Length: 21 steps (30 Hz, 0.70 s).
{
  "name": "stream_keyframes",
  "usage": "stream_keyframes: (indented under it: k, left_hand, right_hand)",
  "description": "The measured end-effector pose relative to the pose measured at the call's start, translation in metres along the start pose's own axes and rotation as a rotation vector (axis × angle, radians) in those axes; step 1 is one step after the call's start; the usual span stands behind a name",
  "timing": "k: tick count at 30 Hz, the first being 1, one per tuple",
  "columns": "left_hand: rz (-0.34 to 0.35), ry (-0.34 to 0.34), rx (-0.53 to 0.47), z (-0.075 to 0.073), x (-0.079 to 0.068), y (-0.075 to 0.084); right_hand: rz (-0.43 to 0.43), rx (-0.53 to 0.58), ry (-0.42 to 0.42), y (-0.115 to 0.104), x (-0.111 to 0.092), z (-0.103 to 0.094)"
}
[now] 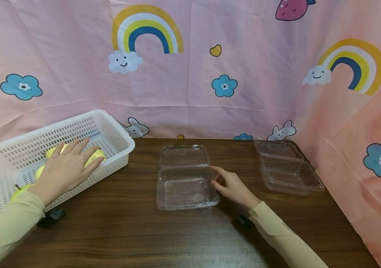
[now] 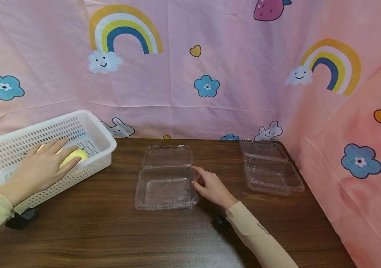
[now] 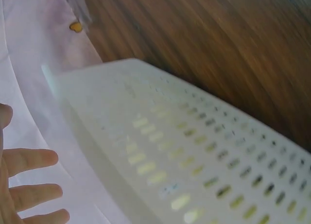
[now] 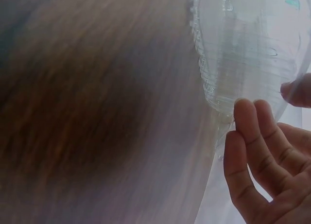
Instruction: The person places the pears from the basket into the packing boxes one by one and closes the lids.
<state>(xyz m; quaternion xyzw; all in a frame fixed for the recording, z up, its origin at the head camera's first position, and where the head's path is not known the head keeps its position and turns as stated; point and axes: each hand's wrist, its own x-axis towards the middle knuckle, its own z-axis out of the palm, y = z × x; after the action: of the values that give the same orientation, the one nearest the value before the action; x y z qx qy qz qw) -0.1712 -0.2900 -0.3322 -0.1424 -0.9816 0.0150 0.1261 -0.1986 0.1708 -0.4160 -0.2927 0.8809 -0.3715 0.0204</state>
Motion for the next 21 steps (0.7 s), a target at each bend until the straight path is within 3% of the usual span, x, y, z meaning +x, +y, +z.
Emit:
stream_keyframes:
  k: [10, 21]
  left_hand:
    - [0.008, -0.115, 0.04, -0.008, -0.001, -0.027]
    - [0.107, -0.211, 0.089, -0.01, 0.002, -0.054]
  right_hand:
    - [0.006, 0.003, 0.003, 0.0, -0.004, -0.001]
    - [-0.005, 0.006, -0.001, 0.002, -0.004, 0.0]
